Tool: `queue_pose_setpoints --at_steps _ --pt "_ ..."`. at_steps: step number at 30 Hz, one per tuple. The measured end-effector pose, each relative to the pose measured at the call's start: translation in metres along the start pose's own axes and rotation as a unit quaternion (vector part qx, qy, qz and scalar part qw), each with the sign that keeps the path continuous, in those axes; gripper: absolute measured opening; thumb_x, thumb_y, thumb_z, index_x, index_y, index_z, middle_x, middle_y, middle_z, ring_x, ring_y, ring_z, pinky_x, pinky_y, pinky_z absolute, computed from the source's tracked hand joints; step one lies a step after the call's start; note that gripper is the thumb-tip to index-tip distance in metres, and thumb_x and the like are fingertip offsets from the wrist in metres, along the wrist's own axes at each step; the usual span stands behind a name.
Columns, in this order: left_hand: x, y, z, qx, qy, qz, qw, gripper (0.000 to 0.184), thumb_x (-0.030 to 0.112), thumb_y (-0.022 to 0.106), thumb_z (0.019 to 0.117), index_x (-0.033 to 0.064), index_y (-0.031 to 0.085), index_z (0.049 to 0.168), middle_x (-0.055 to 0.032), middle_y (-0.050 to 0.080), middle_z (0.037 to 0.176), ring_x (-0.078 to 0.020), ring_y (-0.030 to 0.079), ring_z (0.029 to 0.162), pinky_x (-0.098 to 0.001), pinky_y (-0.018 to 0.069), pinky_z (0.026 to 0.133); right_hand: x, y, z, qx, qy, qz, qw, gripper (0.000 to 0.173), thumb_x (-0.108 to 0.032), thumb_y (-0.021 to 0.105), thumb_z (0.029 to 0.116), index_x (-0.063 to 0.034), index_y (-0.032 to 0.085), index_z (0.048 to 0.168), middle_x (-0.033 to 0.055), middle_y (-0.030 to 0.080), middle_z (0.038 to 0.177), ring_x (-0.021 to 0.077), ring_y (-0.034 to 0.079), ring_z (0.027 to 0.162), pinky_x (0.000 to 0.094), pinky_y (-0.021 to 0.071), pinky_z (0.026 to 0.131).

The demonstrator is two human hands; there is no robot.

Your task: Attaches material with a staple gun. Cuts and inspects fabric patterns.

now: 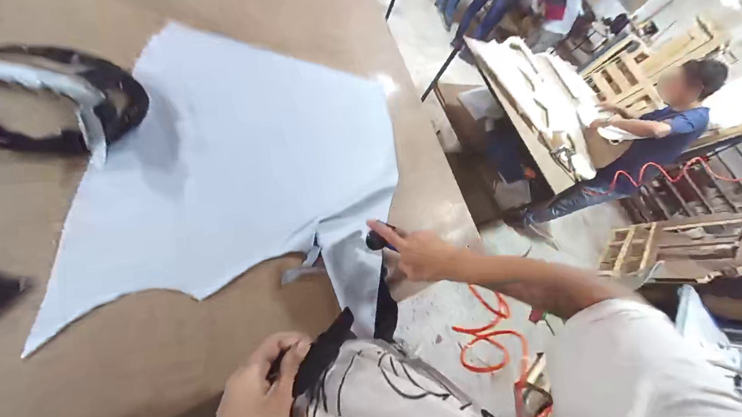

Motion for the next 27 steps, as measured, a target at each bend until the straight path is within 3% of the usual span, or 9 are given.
queue_pose_setpoints --at_steps 3,5,8,11,13,18,22,24,27 --pt "0.016 -0.015 0.0 0.079 0.046 0.04 0.995 0.038 0.036 0.053 0.1059 0.001 0.068 0.109 -0.011 0.069 0.083 -0.0179 0.066 0.072 -0.043 0.0571 0.067 0.038 0.07 0.023 0.076 0.006 -0.012 0.997 0.089 -0.013 0.067 0.0936 -0.0317 0.019 0.166 0.028 0.046 0.152 0.0459 0.063 0.12 0.0598 0.0566 0.092" --pt "0.031 -0.023 0.003 0.095 0.06 0.073 0.991 0.038 0.034 0.052 0.1067 -0.0006 0.067 0.109 -0.014 0.069 0.083 -0.0221 0.067 0.071 -0.0464 0.0566 0.066 0.048 0.094 0.032 0.143 -0.005 0.002 0.99 0.068 -0.015 0.066 0.0969 -0.0228 0.04 0.159 0.0243 0.048 0.154 0.0435 0.057 0.13 0.0568 0.0521 0.103" --pt "0.045 -0.028 0.011 0.046 0.043 0.111 0.992 0.034 0.032 0.056 0.1052 0.0011 0.07 0.111 -0.0161 0.072 0.088 -0.0284 0.07 0.078 -0.0539 0.0572 0.072 0.014 0.079 0.02 0.243 -0.021 0.118 0.963 0.036 -0.032 0.069 0.098 -0.0065 0.072 0.123 0.0114 0.066 0.137 0.0292 0.059 0.13 0.0477 0.0479 0.112" --pt "0.053 -0.018 0.023 -0.031 0.004 0.118 0.992 0.037 0.037 0.059 0.1039 0.0029 0.071 0.109 -0.0156 0.072 0.088 -0.0307 0.07 0.079 -0.0581 0.0561 0.074 -0.052 0.027 -0.019 0.205 -0.2 0.331 0.899 0.061 -0.027 0.085 0.0857 -0.0037 0.063 0.137 0.0103 0.072 0.122 0.0197 0.07 0.101 0.0408 0.0589 0.09" --pt "0.058 -0.006 0.027 -0.047 -0.023 0.097 0.994 0.038 0.04 0.059 0.1027 0.0037 0.071 0.104 -0.0126 0.071 0.084 -0.0275 0.069 0.077 -0.0561 0.0559 0.072 -0.082 0.017 -0.032 0.14 -0.282 0.36 0.878 0.07 -0.017 0.088 0.0806 -0.0017 0.058 0.142 0.0136 0.073 0.121 0.0222 0.072 0.103 0.0442 0.0593 0.094" --pt "0.067 0.001 0.03 -0.01 -0.044 -0.099 0.994 0.034 0.038 0.06 0.1031 0.0081 0.071 0.114 -0.0039 0.073 0.09 -0.0139 0.068 0.069 -0.0359 0.0596 0.058 -0.085 0.04 -0.024 0.186 -0.28 0.425 0.841 0.046 -0.01 0.087 0.0809 0.0058 0.068 0.12 0.0167 0.074 0.103 0.0227 0.072 0.095 0.0414 0.0601 0.09" --pt "0.072 -0.007 0.022 -0.061 0.004 -0.202 0.977 0.038 0.017 0.076 0.0898 0.0058 0.068 0.125 -0.005 0.075 0.114 -0.0161 0.073 0.102 -0.0338 0.0625 0.088 -0.087 0.057 -0.03 0.231 -0.271 0.537 0.765 0.037 -0.01 0.084 0.0825 0.0072 0.068 0.111 0.0123 0.073 0.102 0.0131 0.071 0.095 0.0329 0.0605 0.088" --pt "0.068 -0.011 0.01 -0.059 -0.021 -0.198 0.978 0.034 0.012 0.078 0.0889 0.0043 0.07 0.121 -0.0043 0.075 0.11 -0.0146 0.072 0.101 -0.0334 0.0616 0.09 -0.095 0.073 -0.032 0.242 -0.276 0.536 0.76 0.038 -0.015 0.084 0.0849 0.0068 0.069 0.113 0.0118 0.074 0.106 0.0131 0.07 0.1 0.0344 0.06 0.092" --pt "0.059 -0.015 0.007 -0.027 -0.025 -0.211 0.977 0.019 0.009 0.08 0.0859 0.0055 0.072 0.103 -0.0029 0.074 0.092 -0.012 0.07 0.083 -0.031 0.0619 0.076 -0.094 0.079 -0.026 0.283 -0.272 0.478 0.786 0.029 -0.013 0.082 0.0869 0.003 0.071 0.109 0.0134 0.073 0.111 0.0194 0.07 0.105 0.0403 0.061 0.091"
Point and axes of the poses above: each hand's wrist, its own z-axis towards the middle knuckle, its own y-axis out of the palm, x = y × z, the point moved 1 cm from there along z, towards the middle knuckle
